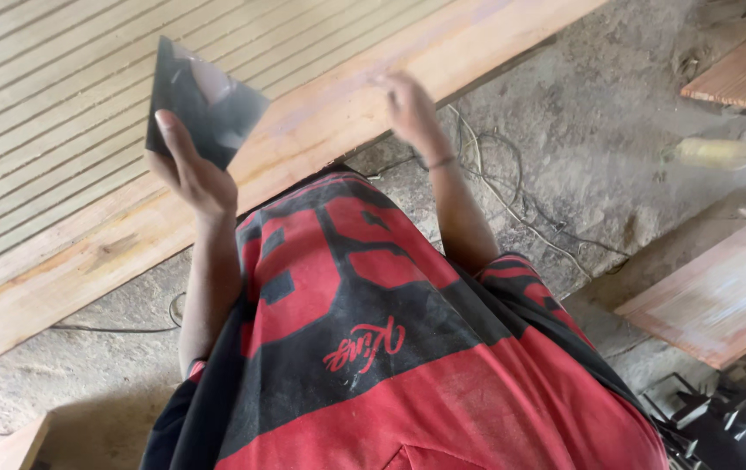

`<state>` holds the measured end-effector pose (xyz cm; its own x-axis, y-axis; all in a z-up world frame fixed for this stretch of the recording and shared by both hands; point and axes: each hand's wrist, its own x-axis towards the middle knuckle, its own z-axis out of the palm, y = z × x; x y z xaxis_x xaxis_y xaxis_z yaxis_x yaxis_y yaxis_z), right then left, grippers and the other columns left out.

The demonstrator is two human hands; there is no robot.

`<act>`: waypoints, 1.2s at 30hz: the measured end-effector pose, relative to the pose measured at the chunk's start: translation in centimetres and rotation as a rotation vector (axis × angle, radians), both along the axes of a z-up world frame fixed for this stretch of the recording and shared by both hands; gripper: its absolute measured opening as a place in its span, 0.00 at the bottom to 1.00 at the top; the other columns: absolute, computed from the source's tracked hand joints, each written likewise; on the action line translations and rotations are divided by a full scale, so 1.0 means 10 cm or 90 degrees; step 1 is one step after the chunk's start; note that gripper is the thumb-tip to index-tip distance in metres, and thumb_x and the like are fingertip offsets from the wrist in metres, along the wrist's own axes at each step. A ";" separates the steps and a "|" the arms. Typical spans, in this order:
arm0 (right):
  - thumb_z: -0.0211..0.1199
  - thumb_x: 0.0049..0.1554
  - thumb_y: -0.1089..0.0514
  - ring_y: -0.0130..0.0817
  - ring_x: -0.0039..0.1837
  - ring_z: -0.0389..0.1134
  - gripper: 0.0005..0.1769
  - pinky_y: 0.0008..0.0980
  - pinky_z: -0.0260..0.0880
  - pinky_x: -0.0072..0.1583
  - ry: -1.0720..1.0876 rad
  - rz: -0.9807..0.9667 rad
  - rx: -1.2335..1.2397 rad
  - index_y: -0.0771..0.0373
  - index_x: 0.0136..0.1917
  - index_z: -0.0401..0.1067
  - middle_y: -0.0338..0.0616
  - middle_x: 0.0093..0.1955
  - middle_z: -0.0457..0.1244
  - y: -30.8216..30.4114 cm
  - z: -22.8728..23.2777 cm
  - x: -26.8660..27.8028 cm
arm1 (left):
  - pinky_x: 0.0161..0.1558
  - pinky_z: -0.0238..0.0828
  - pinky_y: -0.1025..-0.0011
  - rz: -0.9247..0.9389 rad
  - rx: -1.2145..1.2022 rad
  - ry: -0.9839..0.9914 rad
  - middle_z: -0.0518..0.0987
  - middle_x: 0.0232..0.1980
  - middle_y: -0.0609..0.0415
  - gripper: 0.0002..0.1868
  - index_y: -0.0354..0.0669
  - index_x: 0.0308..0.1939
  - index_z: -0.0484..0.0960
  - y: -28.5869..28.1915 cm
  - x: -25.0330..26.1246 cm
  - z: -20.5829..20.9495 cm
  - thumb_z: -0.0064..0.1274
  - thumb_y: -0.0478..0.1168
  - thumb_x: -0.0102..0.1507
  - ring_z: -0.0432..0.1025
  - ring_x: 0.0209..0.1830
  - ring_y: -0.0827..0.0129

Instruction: The person sands a small rectangular piece of wood with sandpaper, then applies a paste from a can onto the sandpaper and rubs it onto a large wooden board. The person continues to sand the board with the paste-coated sandpaper.

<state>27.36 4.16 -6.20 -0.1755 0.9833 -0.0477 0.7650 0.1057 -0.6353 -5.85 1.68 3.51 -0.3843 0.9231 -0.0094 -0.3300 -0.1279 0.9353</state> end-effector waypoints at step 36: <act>0.61 0.57 0.59 0.51 0.54 0.71 0.12 0.48 0.71 0.56 -0.212 -0.243 0.093 0.60 0.55 0.73 0.50 0.51 0.69 0.29 -1.43 0.60 | 0.64 0.76 0.60 0.078 -0.121 -0.193 0.74 0.65 0.43 0.27 0.29 0.68 0.67 -0.53 -0.47 -0.52 0.49 0.49 0.75 0.73 0.64 0.58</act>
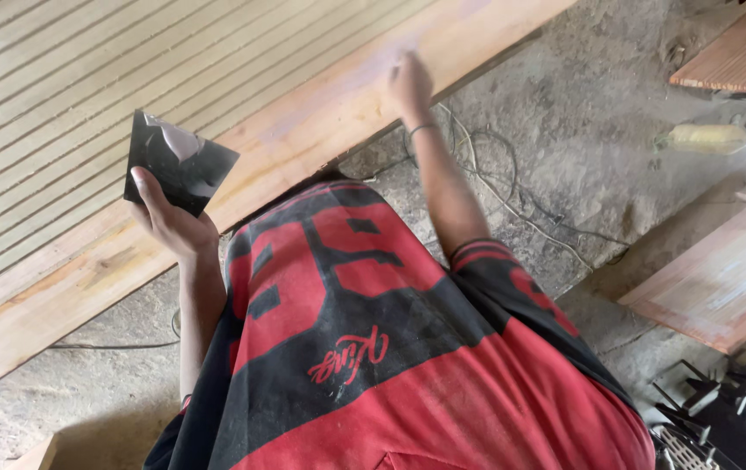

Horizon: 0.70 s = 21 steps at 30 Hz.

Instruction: The person sands a small rectangular piece of wood with sandpaper, then applies a paste from a can onto the sandpaper and rubs it onto a large wooden board. The person continues to sand the board with the paste-coated sandpaper.

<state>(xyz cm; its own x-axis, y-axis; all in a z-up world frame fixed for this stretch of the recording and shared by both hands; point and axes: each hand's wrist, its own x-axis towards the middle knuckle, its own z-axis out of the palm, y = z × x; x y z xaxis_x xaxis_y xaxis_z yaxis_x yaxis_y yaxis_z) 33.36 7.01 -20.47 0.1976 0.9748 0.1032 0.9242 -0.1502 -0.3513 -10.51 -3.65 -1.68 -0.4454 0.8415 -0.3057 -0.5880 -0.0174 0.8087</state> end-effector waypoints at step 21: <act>0.62 0.58 0.57 0.53 0.56 0.65 0.13 0.50 0.72 0.53 0.040 0.099 -0.098 0.60 0.56 0.68 0.47 0.55 0.64 -0.54 0.09 -1.48 | 0.62 0.79 0.58 0.049 -0.064 -0.033 0.75 0.64 0.41 0.25 0.31 0.65 0.67 -0.09 0.13 -0.23 0.51 0.47 0.73 0.75 0.63 0.56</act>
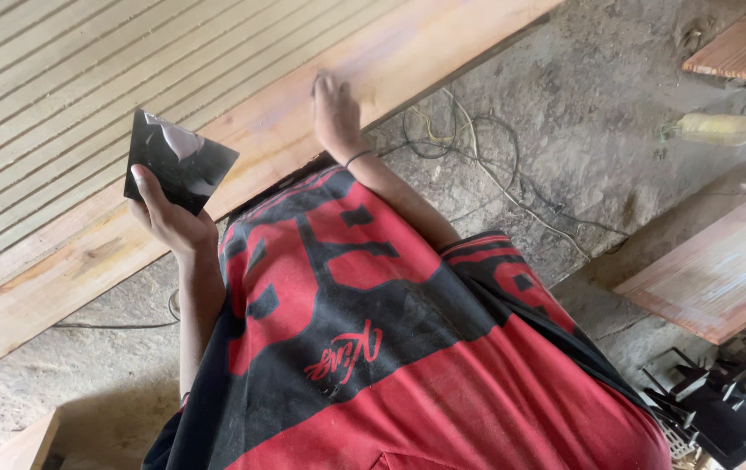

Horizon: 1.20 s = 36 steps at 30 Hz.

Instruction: The person sands a small rectangular piece of wood with sandpaper, then applies a paste from a can onto the sandpaper and rubs it onto a large wooden board. The person continues to sand the board with the paste-coated sandpaper.

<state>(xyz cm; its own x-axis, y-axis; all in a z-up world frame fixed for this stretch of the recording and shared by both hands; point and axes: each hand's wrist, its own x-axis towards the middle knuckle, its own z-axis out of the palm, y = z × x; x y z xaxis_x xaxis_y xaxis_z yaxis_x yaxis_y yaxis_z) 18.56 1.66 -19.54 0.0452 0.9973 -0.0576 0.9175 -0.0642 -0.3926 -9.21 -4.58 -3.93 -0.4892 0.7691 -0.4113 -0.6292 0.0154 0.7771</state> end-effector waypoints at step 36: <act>0.59 0.59 0.65 0.50 0.73 0.63 0.21 0.51 0.70 0.70 0.088 0.384 0.368 0.60 0.66 0.76 0.47 0.69 0.63 -0.07 3.48 0.23 | 0.54 0.68 0.71 -0.307 0.301 0.569 0.72 0.55 0.47 0.16 0.30 0.63 0.75 0.66 0.46 1.22 0.42 0.40 0.80 0.69 0.53 0.66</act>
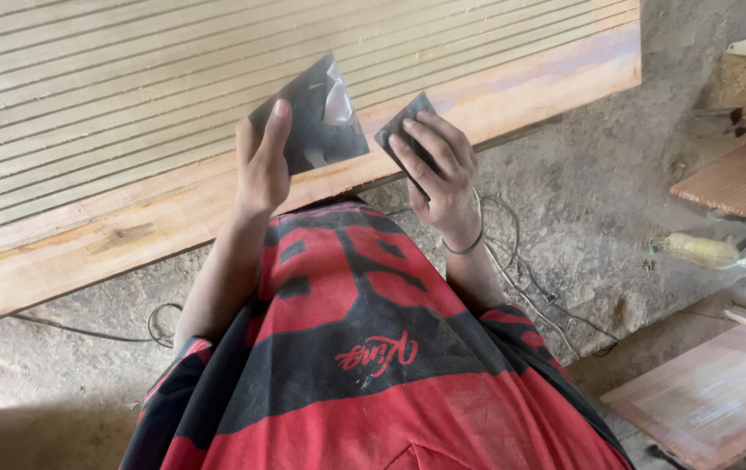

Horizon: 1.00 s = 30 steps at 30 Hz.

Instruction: The person sands a small rectangular piece of wood with sandpaper, then applies a paste from a can onto the sandpaper and rubs it onto a large wooden board. The person continues to sand the board with the paste-coated sandpaper.

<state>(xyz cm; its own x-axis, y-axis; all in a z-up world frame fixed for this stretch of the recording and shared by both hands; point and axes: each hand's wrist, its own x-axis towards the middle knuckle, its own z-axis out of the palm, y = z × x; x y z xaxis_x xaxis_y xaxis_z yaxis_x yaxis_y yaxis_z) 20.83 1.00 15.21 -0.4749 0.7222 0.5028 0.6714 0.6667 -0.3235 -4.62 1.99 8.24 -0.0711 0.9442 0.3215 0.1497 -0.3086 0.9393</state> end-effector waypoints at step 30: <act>0.56 0.63 0.58 0.57 0.54 0.68 0.07 0.56 0.68 0.52 -0.165 -0.584 -0.332 0.61 0.52 0.71 0.53 0.50 0.68 1.29 -3.46 2.69 | 0.53 0.76 0.68 0.127 -0.292 -0.373 0.78 0.55 0.44 0.24 0.25 0.60 0.74 -0.32 0.00 -0.61 0.46 0.48 0.77 0.75 0.53 0.64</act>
<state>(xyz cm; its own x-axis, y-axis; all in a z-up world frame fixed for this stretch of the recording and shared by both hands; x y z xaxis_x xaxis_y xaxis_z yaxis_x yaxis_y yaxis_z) 47.75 13.95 -19.36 0.3076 0.9515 -0.0065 0.9322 -0.3028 -0.1983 -4.64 -1.23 2.11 -0.2921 0.9254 -0.2414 -0.3996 0.1112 0.9099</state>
